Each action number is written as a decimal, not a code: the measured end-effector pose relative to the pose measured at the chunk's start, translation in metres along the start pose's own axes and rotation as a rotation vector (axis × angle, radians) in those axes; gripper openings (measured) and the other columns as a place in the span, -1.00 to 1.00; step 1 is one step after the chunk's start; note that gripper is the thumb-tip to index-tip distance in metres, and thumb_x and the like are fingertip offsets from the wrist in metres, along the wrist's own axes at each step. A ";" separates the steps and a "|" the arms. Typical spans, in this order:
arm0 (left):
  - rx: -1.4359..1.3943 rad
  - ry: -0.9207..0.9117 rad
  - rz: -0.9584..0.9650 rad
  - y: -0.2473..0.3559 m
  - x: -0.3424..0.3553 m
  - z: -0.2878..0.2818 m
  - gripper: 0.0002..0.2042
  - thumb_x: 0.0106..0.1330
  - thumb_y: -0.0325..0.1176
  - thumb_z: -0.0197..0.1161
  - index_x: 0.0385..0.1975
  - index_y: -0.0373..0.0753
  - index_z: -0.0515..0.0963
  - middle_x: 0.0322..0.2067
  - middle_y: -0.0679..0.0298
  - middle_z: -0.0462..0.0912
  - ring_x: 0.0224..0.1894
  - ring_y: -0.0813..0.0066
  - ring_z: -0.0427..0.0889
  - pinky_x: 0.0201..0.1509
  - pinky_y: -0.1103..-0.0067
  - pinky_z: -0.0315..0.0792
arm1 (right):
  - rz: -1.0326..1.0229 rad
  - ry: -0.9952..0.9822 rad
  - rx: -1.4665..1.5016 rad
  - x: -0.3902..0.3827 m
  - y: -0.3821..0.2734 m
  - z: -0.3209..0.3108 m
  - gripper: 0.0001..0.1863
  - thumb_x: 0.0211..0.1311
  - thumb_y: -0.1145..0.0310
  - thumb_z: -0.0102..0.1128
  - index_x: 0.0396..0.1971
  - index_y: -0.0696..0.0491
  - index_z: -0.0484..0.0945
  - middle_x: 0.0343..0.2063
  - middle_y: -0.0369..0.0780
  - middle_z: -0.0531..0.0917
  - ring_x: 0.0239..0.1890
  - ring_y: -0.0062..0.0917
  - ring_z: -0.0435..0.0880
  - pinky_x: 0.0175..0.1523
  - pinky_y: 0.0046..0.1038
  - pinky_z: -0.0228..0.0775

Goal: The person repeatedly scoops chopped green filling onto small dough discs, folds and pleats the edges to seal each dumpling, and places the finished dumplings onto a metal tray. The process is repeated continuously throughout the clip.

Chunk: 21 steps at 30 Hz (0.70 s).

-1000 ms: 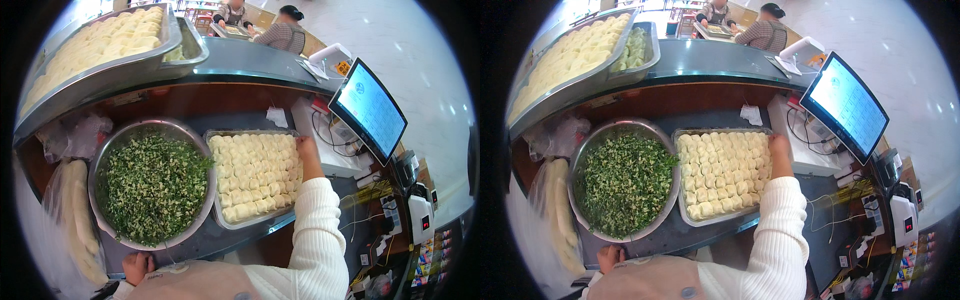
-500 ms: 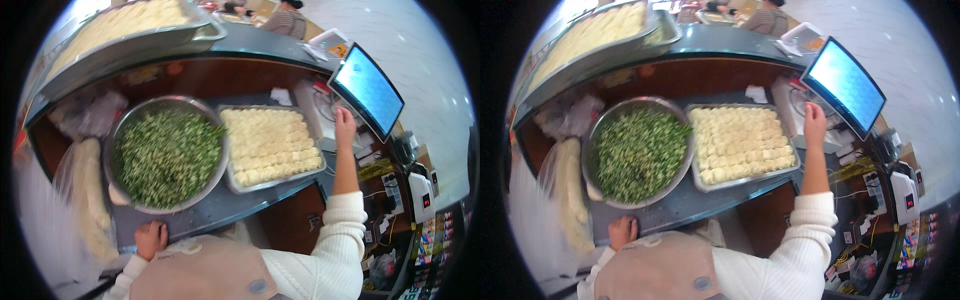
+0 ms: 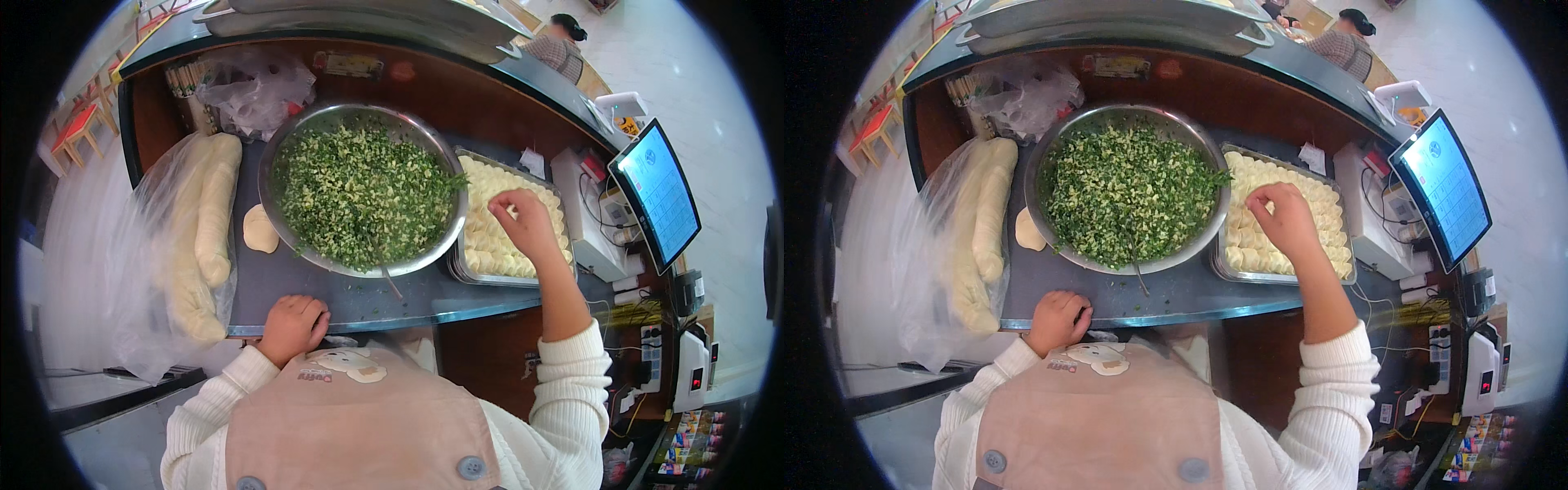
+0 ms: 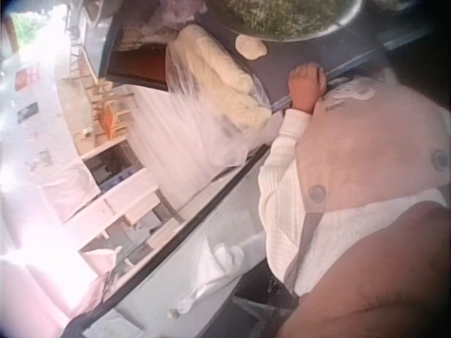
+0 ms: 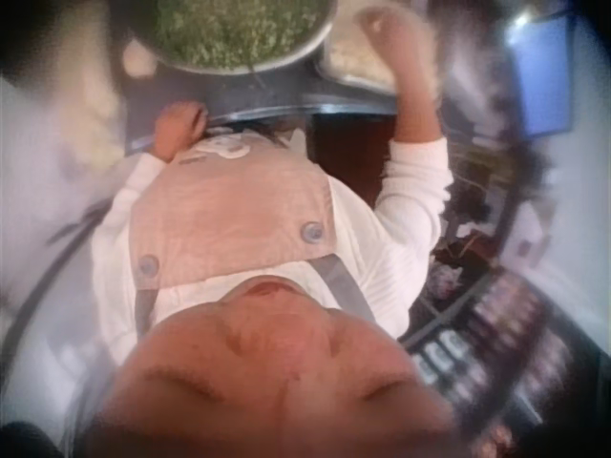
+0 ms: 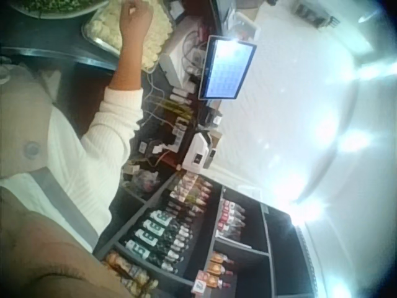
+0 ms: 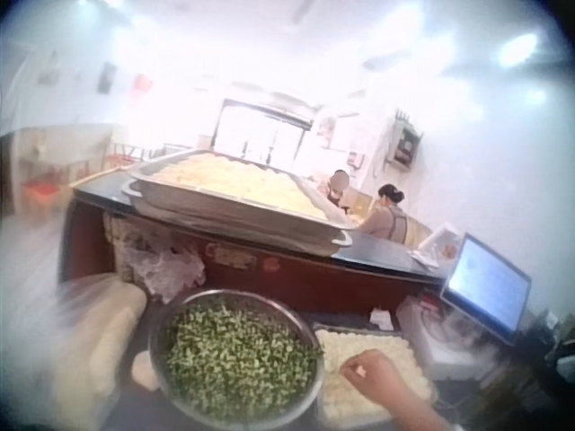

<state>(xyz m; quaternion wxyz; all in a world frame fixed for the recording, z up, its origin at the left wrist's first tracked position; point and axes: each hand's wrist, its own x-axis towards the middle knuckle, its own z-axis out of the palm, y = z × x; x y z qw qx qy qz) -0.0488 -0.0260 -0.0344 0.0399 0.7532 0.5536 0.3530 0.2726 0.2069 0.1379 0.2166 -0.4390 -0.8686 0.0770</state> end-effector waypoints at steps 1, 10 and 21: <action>-0.001 0.000 0.005 -0.001 0.000 0.001 -0.88 0.07 -0.39 0.31 -0.47 -0.19 0.49 -0.53 0.21 0.54 -0.45 0.18 0.54 -0.33 0.32 0.42 | 0.048 -0.004 0.021 0.012 0.001 0.007 -0.91 0.11 0.39 0.27 -0.41 0.07 0.65 -0.44 -0.15 0.63 -0.24 -0.24 0.55 -0.09 -0.30 0.39; 0.010 0.008 0.023 -0.007 0.000 0.004 -0.87 0.09 -0.36 0.29 -0.51 -0.19 0.45 -0.58 0.22 0.48 -0.49 0.23 0.53 -0.34 0.37 0.43 | -0.216 -0.095 -0.250 0.075 0.023 0.050 -0.87 0.05 0.44 0.28 -0.34 -0.01 0.67 -0.37 -0.17 0.60 -0.17 -0.19 0.50 -0.06 -0.24 0.38; -0.035 0.024 0.005 -0.011 -0.001 0.008 -0.85 0.02 -0.39 0.32 -0.48 -0.18 0.47 -0.59 0.22 0.49 -0.52 0.20 0.52 -0.41 0.35 0.41 | -0.229 -0.135 -0.231 0.081 0.024 0.033 -0.86 -0.03 0.45 0.31 -0.39 -0.02 0.68 -0.36 -0.15 0.60 -0.15 -0.19 0.51 -0.01 -0.23 0.39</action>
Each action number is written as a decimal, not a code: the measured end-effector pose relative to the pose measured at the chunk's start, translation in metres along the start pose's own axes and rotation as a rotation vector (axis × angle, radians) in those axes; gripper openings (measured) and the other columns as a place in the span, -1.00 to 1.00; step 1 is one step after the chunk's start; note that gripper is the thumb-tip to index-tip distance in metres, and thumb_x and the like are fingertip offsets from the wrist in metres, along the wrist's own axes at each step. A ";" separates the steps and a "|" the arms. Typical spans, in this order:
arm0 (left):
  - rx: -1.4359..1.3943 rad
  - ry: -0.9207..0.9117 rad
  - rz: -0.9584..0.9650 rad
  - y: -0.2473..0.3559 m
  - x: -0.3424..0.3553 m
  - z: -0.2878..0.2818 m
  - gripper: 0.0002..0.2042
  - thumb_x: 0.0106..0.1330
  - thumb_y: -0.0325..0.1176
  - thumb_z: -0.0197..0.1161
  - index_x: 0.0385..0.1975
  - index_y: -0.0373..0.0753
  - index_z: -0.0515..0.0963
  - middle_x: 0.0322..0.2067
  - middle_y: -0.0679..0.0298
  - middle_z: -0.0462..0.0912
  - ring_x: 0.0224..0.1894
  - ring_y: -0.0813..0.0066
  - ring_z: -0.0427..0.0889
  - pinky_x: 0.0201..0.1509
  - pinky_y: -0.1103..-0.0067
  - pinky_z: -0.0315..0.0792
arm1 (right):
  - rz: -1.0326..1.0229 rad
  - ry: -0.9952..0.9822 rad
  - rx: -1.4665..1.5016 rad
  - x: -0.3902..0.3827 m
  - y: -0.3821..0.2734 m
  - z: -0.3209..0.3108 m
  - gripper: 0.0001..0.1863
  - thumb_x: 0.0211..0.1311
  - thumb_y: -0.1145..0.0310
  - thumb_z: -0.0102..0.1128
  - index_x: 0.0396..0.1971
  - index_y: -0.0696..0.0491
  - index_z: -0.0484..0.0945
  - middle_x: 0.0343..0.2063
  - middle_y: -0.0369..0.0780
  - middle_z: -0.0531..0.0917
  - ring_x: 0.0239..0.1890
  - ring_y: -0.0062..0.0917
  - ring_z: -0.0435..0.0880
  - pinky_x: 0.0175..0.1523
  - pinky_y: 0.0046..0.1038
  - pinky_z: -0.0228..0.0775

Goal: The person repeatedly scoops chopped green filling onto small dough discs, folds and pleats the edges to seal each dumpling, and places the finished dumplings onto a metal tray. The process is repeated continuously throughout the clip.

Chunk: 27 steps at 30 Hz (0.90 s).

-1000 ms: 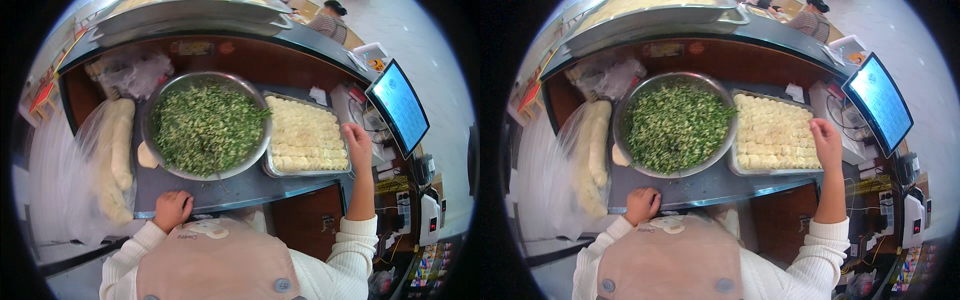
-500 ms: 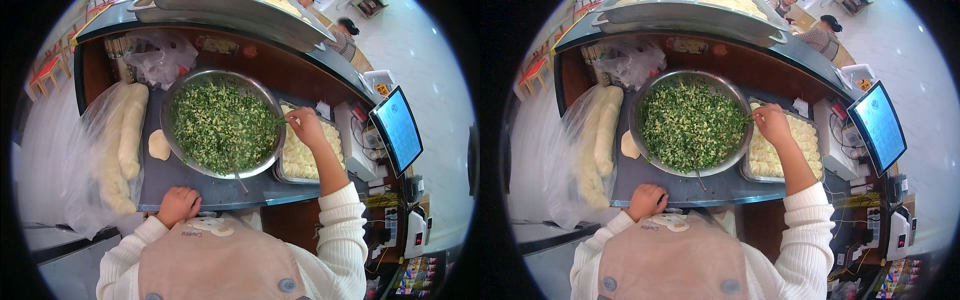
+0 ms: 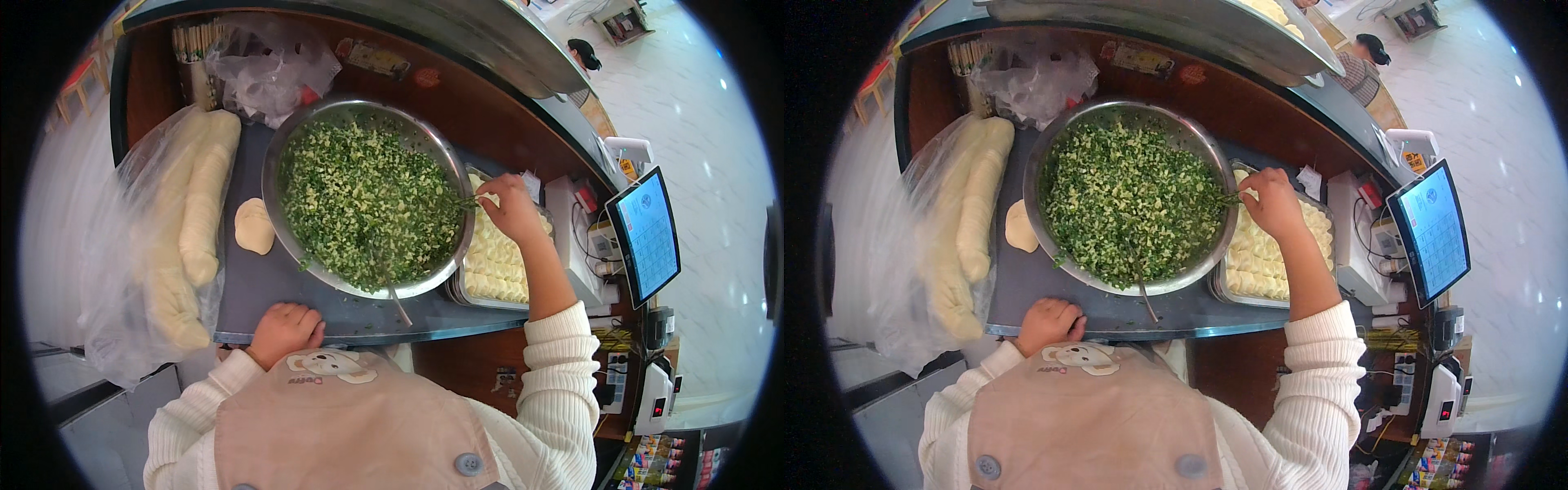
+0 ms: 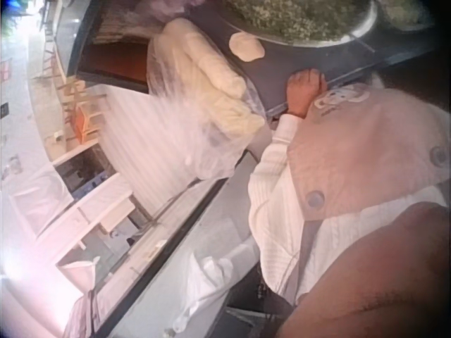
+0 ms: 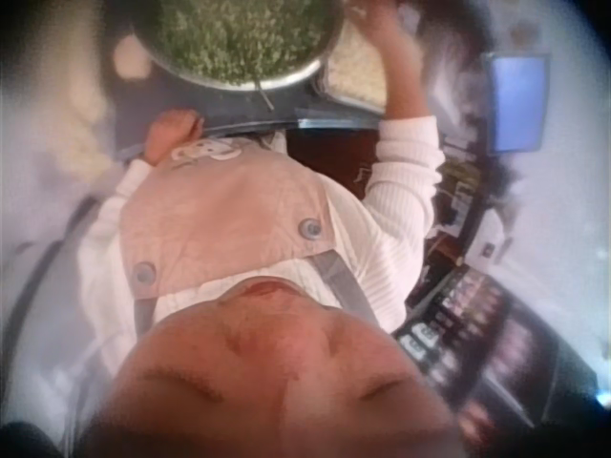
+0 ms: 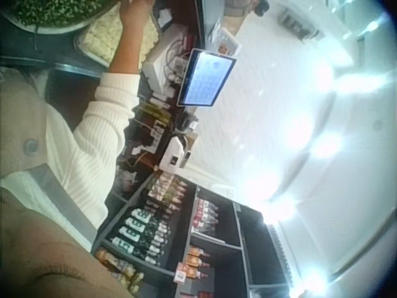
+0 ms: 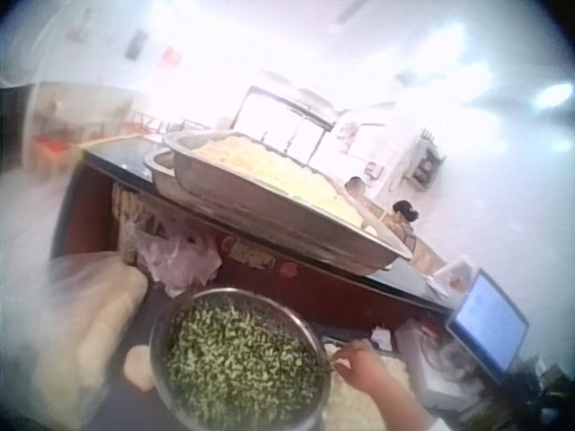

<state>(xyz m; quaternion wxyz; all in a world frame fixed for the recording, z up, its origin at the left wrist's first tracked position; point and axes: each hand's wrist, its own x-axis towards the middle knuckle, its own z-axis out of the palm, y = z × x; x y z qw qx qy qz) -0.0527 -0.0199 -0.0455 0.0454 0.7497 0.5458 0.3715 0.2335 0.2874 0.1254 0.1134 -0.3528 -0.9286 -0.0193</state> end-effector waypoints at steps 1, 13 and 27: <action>-0.002 0.007 0.001 0.000 0.000 0.000 -0.85 0.02 -0.39 0.32 -0.49 -0.18 0.46 -0.59 0.22 0.48 -0.52 0.21 0.52 -0.41 0.35 0.41 | -0.019 -0.007 0.006 0.001 -0.002 0.001 -0.85 -0.03 0.45 0.32 -0.39 -0.02 0.68 -0.36 -0.15 0.60 -0.15 -0.19 0.51 0.00 -0.23 0.38; 0.004 0.021 -0.002 0.000 0.001 0.000 -0.85 0.01 -0.40 0.32 -0.52 -0.18 0.45 -0.61 0.23 0.46 -0.53 0.22 0.50 -0.42 0.37 0.39 | -0.126 -0.148 -0.259 0.011 -0.014 0.005 -0.83 -0.04 0.33 0.35 -0.37 -0.07 0.72 -0.32 -0.29 0.62 -0.01 -0.36 0.49 0.07 -0.29 0.35; -0.001 0.019 0.001 -0.001 0.001 -0.001 -0.84 0.01 -0.40 0.33 -0.51 -0.18 0.45 -0.61 0.22 0.45 -0.53 0.20 0.51 -0.44 0.34 0.39 | -0.171 -0.093 -0.211 0.014 -0.014 0.000 -0.92 -0.05 0.42 0.29 -0.48 0.02 0.67 -0.43 -0.21 0.62 -0.16 -0.25 0.52 -0.02 -0.26 0.38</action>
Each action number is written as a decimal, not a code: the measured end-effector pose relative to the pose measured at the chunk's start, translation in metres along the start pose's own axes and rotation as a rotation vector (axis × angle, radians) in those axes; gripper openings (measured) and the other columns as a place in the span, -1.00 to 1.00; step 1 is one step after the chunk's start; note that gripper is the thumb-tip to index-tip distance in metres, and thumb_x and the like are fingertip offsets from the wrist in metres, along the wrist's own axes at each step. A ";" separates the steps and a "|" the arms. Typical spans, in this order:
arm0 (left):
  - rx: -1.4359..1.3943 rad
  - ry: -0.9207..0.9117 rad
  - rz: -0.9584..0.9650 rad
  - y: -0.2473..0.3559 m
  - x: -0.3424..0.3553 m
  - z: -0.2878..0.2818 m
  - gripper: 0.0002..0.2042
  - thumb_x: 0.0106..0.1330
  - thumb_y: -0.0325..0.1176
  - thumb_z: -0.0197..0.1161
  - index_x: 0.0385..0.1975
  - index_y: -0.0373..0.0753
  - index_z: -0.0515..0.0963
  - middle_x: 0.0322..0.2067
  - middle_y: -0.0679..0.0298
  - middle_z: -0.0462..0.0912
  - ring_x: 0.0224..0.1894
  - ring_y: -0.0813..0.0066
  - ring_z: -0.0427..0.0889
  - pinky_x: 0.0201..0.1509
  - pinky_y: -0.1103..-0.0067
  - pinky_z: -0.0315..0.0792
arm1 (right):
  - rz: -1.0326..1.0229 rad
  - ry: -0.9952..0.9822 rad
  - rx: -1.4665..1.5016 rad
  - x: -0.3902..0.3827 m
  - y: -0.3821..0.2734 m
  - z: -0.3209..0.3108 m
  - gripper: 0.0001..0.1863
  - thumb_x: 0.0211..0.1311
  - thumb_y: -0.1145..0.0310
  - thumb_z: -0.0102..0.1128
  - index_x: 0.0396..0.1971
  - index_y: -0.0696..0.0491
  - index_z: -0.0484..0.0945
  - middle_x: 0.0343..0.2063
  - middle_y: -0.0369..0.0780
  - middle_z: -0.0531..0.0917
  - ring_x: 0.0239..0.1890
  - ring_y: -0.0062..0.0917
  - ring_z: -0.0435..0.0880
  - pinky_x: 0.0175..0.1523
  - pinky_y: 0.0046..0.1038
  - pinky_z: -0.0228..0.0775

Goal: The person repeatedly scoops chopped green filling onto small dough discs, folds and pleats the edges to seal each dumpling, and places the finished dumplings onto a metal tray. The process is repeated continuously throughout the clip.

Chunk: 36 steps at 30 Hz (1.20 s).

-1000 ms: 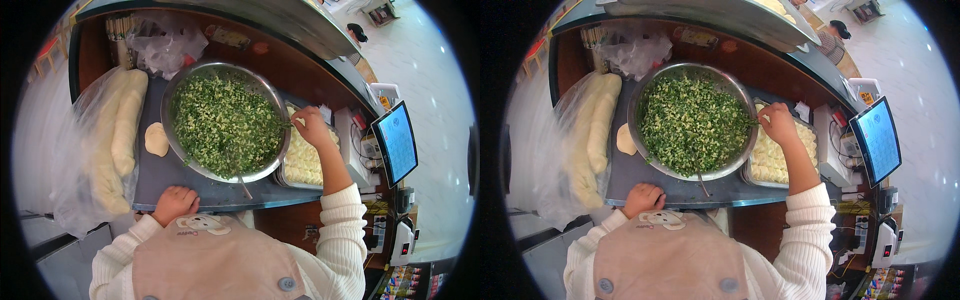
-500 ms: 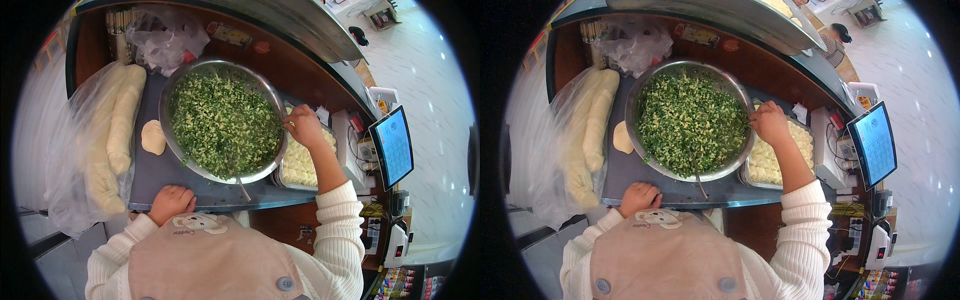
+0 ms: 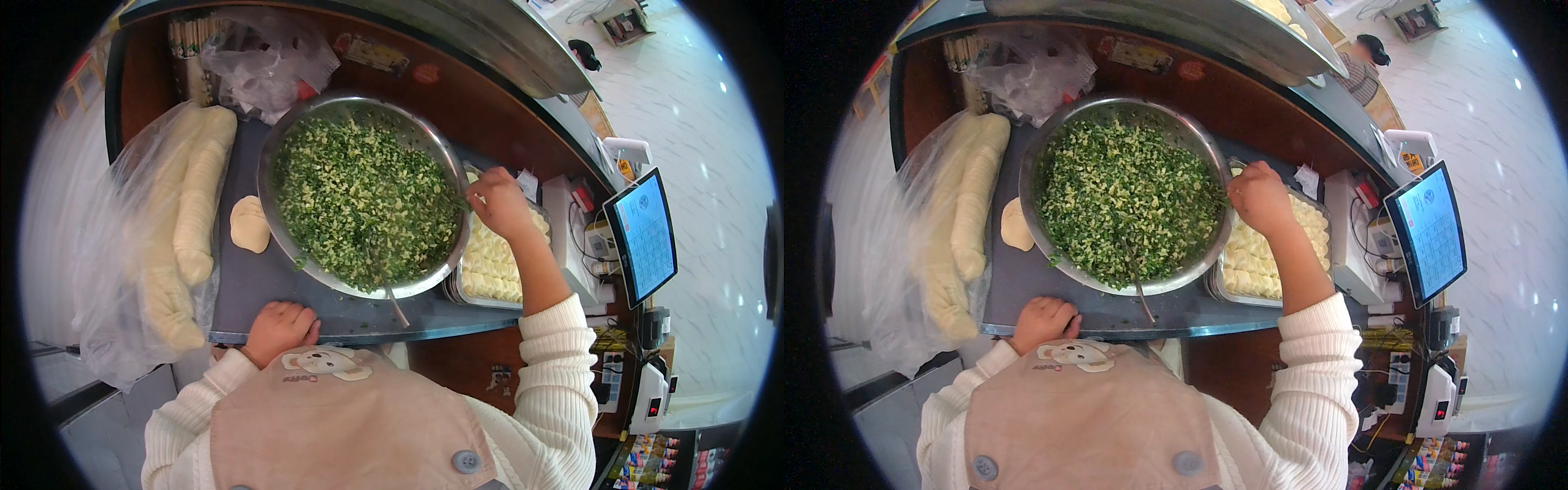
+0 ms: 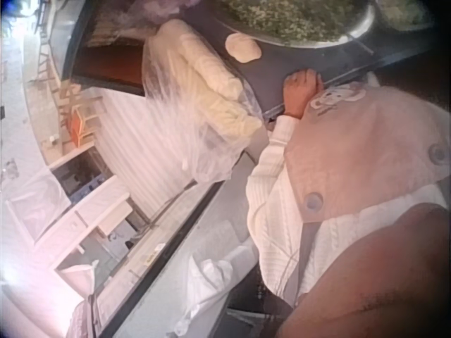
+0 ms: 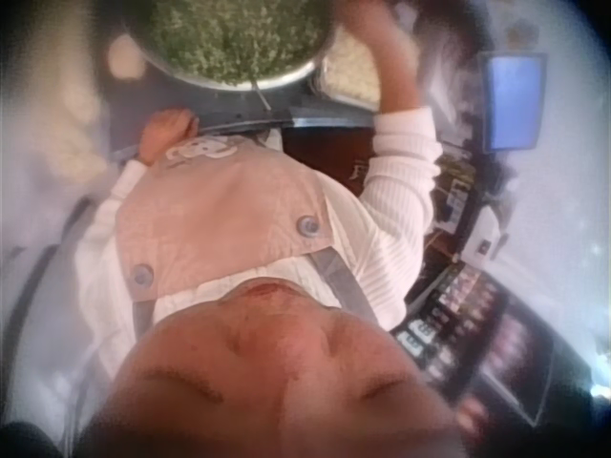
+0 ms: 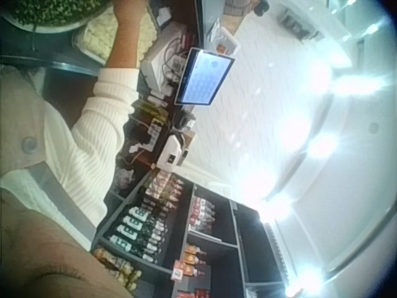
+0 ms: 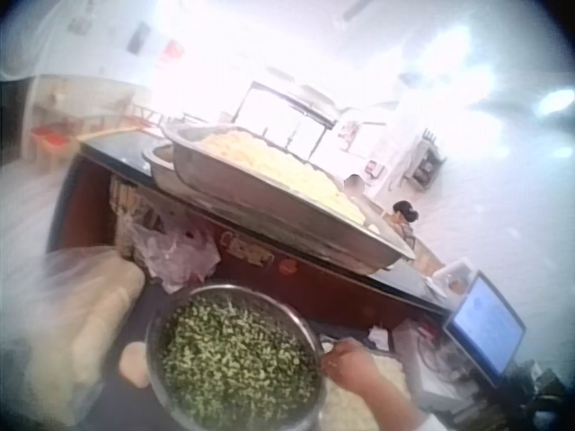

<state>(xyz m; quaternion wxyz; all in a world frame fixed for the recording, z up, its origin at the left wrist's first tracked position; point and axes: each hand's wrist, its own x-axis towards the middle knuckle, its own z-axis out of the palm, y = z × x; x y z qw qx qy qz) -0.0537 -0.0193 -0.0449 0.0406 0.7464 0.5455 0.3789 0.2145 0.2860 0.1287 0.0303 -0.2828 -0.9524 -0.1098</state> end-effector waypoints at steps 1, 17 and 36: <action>-0.003 -0.001 -0.003 0.000 0.000 0.000 -0.84 0.01 -0.40 0.33 -0.50 -0.19 0.45 -0.61 0.21 0.46 -0.53 0.20 0.51 -0.44 0.34 0.39 | 0.032 0.047 0.080 -0.001 0.001 -0.002 -0.92 -0.03 0.42 0.27 -0.48 0.02 0.68 -0.43 -0.21 0.64 -0.16 -0.26 0.52 -0.03 -0.28 0.39; 0.030 -0.033 -0.028 0.002 0.002 0.000 -0.85 0.04 -0.39 0.32 -0.48 -0.16 0.46 -0.59 0.24 0.46 -0.51 0.21 0.50 -0.40 0.35 0.36 | 1.008 0.110 0.597 -0.135 0.094 -0.014 -0.85 0.10 0.35 0.34 -0.43 0.14 0.70 -0.56 -0.34 0.64 -0.48 -0.68 0.53 -0.30 -0.55 0.37; 0.086 -0.076 -0.053 0.002 0.001 0.001 -0.83 -0.01 -0.40 0.35 -0.48 -0.15 0.47 -0.60 0.23 0.50 -0.52 0.16 0.54 -0.43 0.32 0.39 | 1.168 0.190 0.753 -0.154 0.102 0.093 -0.82 -0.01 0.32 0.37 -0.47 0.13 0.71 -0.56 -0.27 0.70 -0.54 -0.62 0.60 -0.36 -0.53 0.44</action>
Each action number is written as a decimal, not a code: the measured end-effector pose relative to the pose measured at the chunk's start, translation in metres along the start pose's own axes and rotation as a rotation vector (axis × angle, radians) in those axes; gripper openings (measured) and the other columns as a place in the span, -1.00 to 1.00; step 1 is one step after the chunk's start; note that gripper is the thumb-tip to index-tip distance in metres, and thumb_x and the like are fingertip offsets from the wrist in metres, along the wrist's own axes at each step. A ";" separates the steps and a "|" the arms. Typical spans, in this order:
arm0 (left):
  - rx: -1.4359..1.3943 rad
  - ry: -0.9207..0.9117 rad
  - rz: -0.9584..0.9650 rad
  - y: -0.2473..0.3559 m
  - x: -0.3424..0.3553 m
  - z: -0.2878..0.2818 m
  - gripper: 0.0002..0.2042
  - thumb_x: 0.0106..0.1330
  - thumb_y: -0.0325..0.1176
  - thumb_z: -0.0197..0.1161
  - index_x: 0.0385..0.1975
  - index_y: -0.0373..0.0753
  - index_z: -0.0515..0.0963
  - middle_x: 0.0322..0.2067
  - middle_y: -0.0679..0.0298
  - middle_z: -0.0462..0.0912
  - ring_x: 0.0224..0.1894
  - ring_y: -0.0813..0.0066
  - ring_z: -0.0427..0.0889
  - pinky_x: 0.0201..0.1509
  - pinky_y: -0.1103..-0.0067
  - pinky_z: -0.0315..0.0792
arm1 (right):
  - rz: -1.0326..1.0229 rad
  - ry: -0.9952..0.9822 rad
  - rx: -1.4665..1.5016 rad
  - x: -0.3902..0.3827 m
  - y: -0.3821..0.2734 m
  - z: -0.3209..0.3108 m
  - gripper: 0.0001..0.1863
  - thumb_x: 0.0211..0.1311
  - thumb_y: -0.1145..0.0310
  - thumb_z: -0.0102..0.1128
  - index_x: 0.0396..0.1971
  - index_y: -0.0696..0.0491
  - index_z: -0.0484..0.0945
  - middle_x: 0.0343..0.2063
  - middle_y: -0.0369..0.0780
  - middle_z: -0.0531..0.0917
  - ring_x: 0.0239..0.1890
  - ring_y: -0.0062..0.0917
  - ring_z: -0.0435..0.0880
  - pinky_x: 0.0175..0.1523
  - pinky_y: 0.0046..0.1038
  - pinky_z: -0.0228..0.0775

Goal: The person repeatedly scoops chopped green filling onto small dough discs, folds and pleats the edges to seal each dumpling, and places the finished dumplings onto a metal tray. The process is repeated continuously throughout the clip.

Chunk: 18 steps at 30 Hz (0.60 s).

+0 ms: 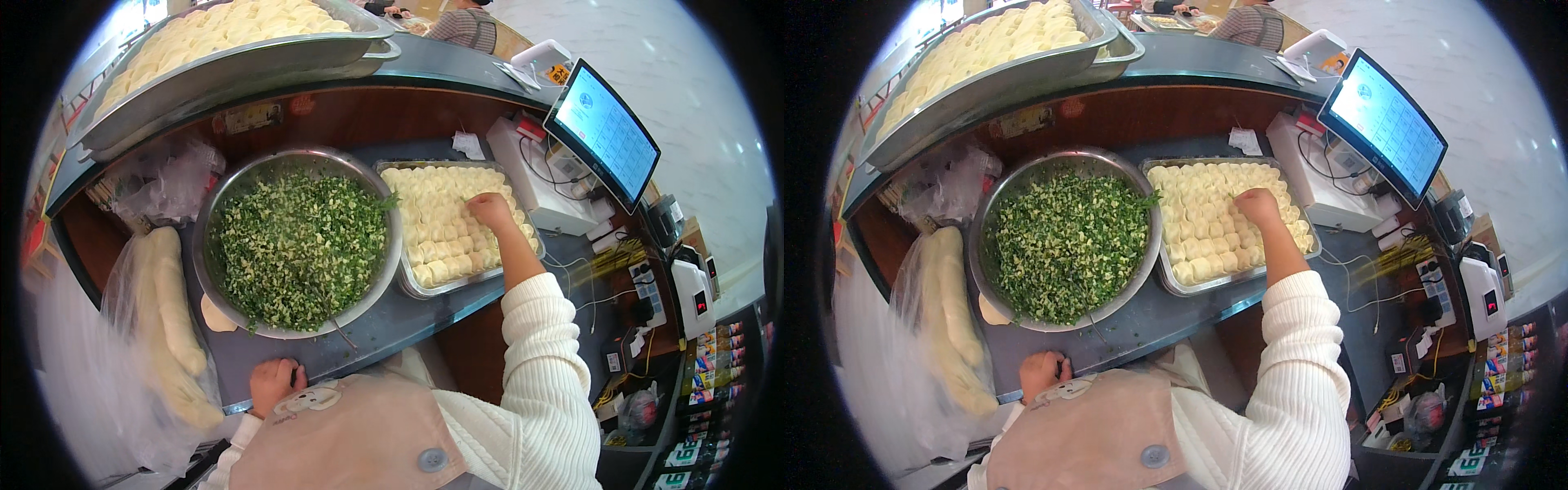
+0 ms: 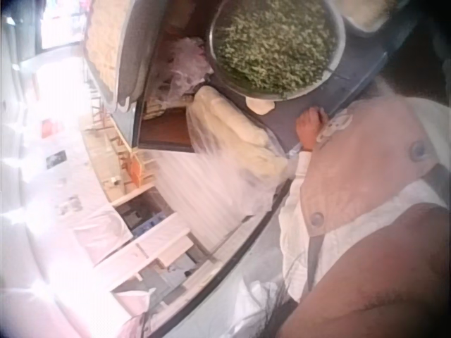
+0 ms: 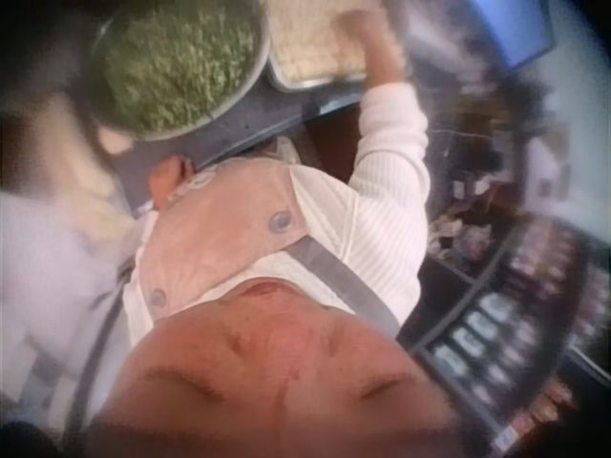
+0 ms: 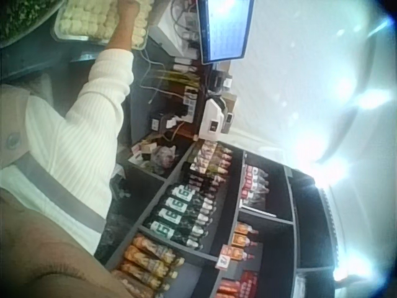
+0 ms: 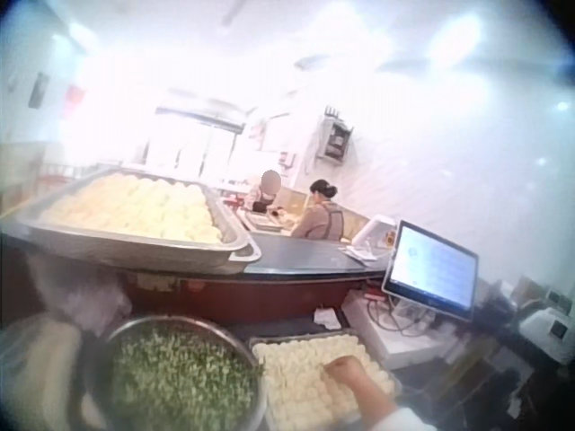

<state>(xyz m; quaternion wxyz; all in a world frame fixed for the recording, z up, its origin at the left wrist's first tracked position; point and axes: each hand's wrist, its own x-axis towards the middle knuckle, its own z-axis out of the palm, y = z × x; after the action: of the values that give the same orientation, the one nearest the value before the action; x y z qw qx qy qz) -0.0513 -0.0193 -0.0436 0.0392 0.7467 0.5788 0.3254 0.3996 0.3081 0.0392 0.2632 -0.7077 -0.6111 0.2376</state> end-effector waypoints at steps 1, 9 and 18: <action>0.001 -0.012 -0.009 0.000 0.000 0.000 -0.83 -0.01 -0.40 0.35 -0.48 -0.15 0.47 -0.60 0.23 0.50 -0.52 0.17 0.54 -0.43 0.32 0.39 | 0.010 0.010 -0.008 0.000 0.000 0.002 -0.83 0.00 0.33 0.36 -0.47 0.14 0.71 -0.56 -0.28 0.69 -0.55 -0.64 0.58 -0.39 -0.54 0.43; -0.011 -0.013 0.010 -0.001 -0.001 -0.001 -0.83 0.00 -0.40 0.36 -0.49 -0.16 0.47 -0.59 0.23 0.51 -0.53 0.19 0.53 -0.42 0.34 0.40 | -0.026 0.071 -0.075 -0.002 0.002 0.006 -0.81 -0.05 0.32 0.37 -0.48 0.14 0.71 -0.60 -0.25 0.69 -0.55 -0.60 0.62 -0.35 -0.51 0.47; -0.024 0.008 0.013 0.000 0.000 -0.001 -0.84 0.00 -0.40 0.36 -0.49 -0.15 0.47 -0.59 0.24 0.51 -0.54 0.19 0.53 -0.44 0.35 0.39 | -0.073 0.089 -0.185 0.005 0.010 0.012 -0.82 -0.06 0.31 0.34 -0.50 0.12 0.71 -0.60 -0.22 0.70 -0.55 -0.56 0.64 -0.35 -0.48 0.48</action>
<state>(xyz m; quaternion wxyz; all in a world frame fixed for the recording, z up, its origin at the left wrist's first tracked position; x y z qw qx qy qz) -0.0523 -0.0192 -0.0427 0.0439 0.7485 0.5703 0.3354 0.3999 0.3124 0.0239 0.2319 -0.7162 -0.6435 0.1389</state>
